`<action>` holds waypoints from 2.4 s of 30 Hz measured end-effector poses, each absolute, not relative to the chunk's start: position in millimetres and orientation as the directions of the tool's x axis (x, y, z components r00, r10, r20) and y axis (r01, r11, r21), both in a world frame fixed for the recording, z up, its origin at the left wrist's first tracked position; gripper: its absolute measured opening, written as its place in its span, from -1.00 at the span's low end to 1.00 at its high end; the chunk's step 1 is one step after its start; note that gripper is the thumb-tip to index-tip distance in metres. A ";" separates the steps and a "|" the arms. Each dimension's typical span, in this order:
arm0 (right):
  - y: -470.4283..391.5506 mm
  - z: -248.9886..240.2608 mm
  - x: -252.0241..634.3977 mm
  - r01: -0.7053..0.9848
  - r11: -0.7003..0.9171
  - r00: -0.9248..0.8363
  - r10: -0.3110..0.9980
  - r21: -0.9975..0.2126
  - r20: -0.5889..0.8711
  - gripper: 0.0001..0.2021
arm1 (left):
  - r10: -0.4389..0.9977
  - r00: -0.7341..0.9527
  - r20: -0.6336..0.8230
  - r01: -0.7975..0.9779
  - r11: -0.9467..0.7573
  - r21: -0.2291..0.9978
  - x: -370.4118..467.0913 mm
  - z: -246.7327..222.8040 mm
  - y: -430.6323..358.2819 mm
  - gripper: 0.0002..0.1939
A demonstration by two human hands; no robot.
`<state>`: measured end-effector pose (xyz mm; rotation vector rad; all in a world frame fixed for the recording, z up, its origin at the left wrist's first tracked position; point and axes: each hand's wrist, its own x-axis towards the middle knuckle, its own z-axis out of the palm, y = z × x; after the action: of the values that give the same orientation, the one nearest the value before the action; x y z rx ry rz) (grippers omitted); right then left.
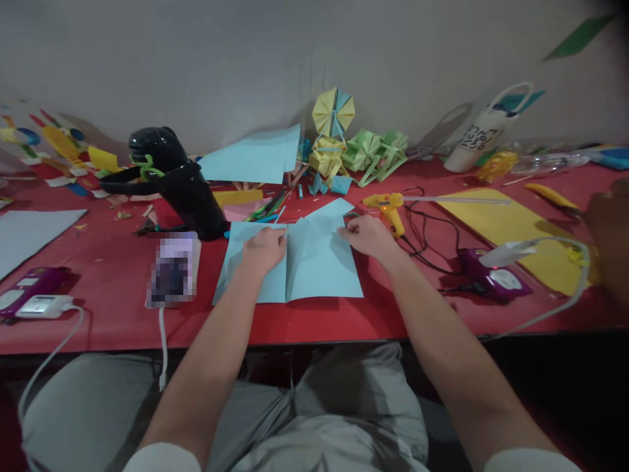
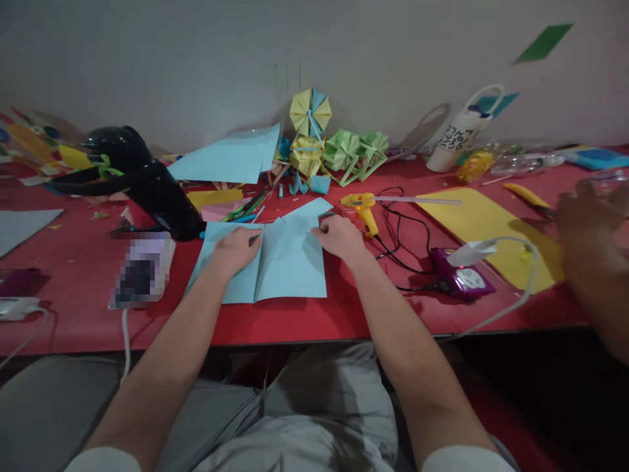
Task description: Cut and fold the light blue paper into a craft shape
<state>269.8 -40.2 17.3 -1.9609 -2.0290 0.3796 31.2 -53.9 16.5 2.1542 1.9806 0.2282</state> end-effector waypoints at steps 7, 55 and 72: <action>-40.6 15.4 268.0 0.939 0.019 -0.015 1.000 -0.342 0.013 -0.74 | 0.994 0.085 -0.064 0.960 -0.064 0.273 32.4 19.9 -53.5 -0.58; -43.3 20.2 263.4 0.946 0.011 -0.024 0.999 -0.325 -0.034 -0.75 | 0.988 0.128 -0.091 0.950 -0.096 0.297 29.4 16.1 -44.0 -0.54; -41.6 16.5 266.5 0.915 0.064 -0.087 0.995 -0.397 -0.039 -0.64 | 0.989 0.123 -0.086 0.950 -0.092 0.299 28.3 15.7 -43.9 -0.55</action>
<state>266.5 -41.6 16.5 -1.9382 -2.0973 0.4742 28.3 -43.9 15.7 2.1235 1.9011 0.1971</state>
